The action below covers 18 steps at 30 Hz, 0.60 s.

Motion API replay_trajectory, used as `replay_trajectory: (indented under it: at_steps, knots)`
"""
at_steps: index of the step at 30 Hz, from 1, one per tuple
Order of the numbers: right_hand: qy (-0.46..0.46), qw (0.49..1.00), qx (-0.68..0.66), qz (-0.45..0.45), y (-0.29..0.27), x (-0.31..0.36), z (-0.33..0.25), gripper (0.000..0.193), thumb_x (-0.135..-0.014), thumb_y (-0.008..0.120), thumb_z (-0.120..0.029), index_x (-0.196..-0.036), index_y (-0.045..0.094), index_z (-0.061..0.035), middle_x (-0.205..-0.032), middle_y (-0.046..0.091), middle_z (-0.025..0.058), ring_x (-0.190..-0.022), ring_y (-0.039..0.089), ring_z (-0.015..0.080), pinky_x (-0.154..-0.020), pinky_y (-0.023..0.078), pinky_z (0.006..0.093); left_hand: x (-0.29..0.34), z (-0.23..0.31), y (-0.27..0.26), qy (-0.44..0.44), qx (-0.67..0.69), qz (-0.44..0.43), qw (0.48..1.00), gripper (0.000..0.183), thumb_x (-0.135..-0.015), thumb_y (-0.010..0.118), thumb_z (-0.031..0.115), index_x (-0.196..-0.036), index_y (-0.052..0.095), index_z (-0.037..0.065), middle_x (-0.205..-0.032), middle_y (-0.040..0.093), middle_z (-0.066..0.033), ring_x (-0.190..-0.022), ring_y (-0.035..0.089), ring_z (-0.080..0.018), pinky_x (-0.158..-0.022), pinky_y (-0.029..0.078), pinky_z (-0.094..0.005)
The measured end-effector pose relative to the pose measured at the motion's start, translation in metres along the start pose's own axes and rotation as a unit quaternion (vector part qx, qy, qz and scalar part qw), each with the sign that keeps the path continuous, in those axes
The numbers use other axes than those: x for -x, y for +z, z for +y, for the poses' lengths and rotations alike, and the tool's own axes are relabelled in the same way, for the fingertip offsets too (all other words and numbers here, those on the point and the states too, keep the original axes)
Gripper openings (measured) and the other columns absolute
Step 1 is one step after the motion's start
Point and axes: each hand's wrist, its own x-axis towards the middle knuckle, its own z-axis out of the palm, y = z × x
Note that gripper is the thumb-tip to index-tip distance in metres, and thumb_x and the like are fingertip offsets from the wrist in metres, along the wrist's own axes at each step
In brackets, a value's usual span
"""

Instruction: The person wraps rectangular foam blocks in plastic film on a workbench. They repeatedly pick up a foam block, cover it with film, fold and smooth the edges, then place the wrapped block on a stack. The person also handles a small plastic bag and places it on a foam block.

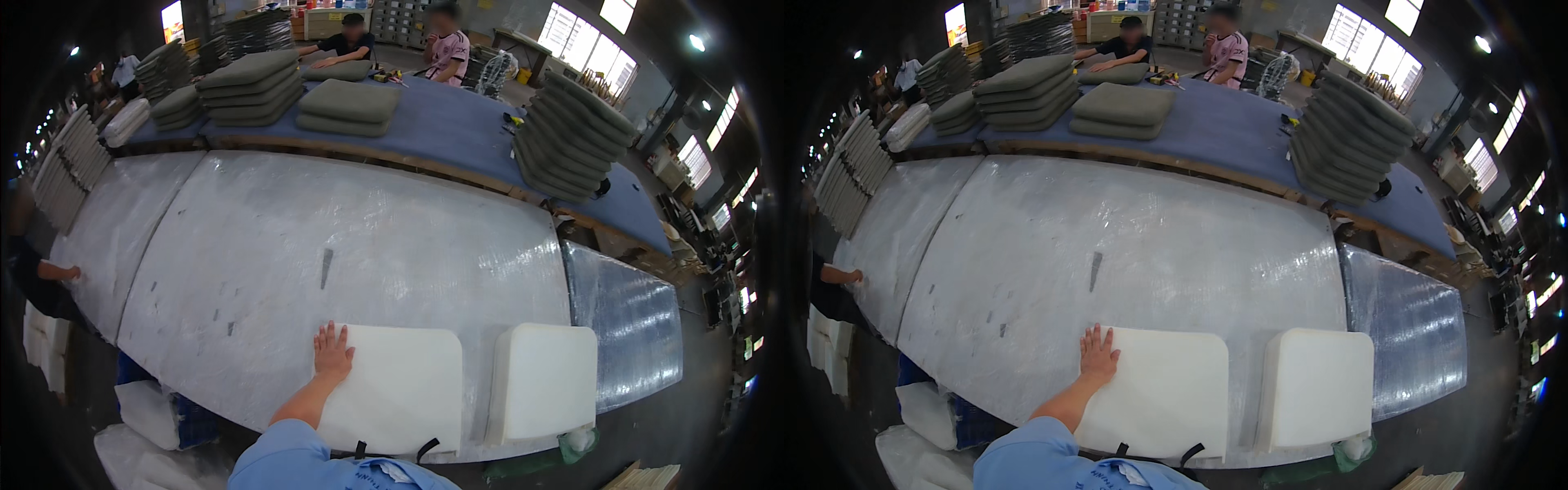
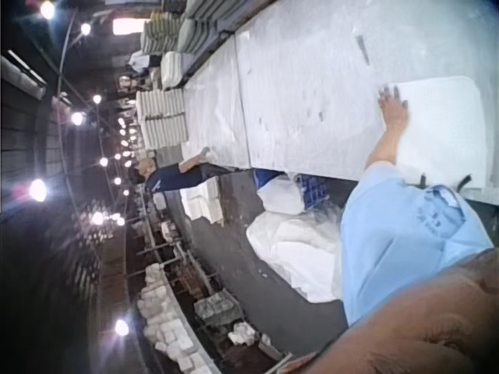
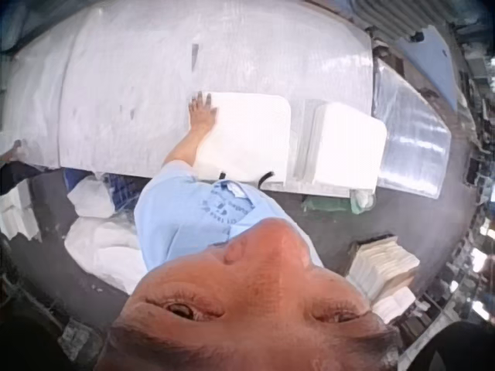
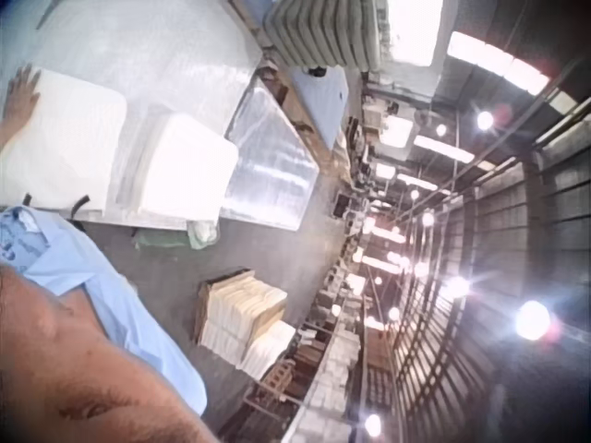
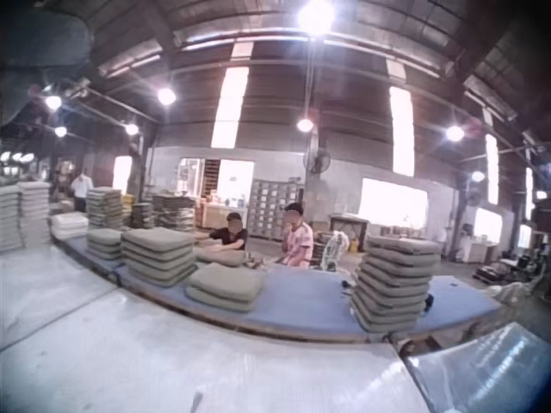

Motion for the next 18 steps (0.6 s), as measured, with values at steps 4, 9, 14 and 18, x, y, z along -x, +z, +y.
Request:
replay_trajectory:
  at_steps: [4, 9, 14, 18]
  knots:
    - [-0.012, 0.999, -0.022, 0.023, 0.001, 0.008, 0.008, 0.047, -0.102, 0.063, -0.033, -0.127, 0.063, 0.0066, -0.112, 0.072, 0.0159, -0.097, 0.065, 0.0242, -0.085, 0.054, 0.0397, 0.000, 0.000, -0.006, 0.006, 0.018, 0.005, 1.000, 0.069, -0.108, 0.043, 0.045, -0.167, 0.021, 0.017, -0.174, 0.004, -0.0188, -0.159, 0.003, -0.0433, -0.129, 0.004, -0.0561]
    - [-0.068, 0.992, -0.069, 0.079, 0.013, -0.016, 0.028, 0.042, -0.104, 0.060, -0.038, -0.112, 0.066, 0.0031, -0.098, 0.070, 0.0099, -0.089, 0.063, 0.0198, -0.077, 0.053, 0.0383, 0.001, -0.008, -0.019, -0.032, 0.018, -0.008, 0.999, 0.069, -0.109, 0.040, 0.048, -0.168, 0.018, 0.020, -0.175, 0.000, -0.0167, -0.160, 0.000, -0.0415, -0.129, 0.002, -0.0555]
    - [-0.042, 0.992, -0.119, 0.013, 0.006, -0.009, 0.095, 0.037, -0.104, 0.059, -0.036, -0.107, 0.068, -0.0006, -0.093, 0.070, 0.0079, -0.087, 0.062, 0.0181, -0.076, 0.053, 0.0371, -0.005, 0.000, -0.033, 0.009, -0.017, 0.014, 1.000, 0.070, -0.109, 0.035, 0.051, -0.169, 0.012, 0.021, -0.175, -0.002, -0.0157, -0.160, -0.002, -0.0418, -0.129, 0.001, -0.0555]
    - [0.065, 0.989, -0.130, -0.006, 0.021, 0.001, 0.113, 0.036, -0.105, 0.059, -0.036, -0.110, 0.070, -0.0021, -0.095, 0.071, 0.0089, -0.089, 0.063, 0.0174, -0.079, 0.053, 0.0364, 0.000, -0.008, -0.038, 0.020, -0.042, -0.097, 0.994, 0.073, -0.108, 0.037, 0.053, -0.169, 0.013, 0.021, -0.175, -0.001, -0.0161, -0.160, -0.002, -0.0423, -0.129, 0.001, -0.0567]
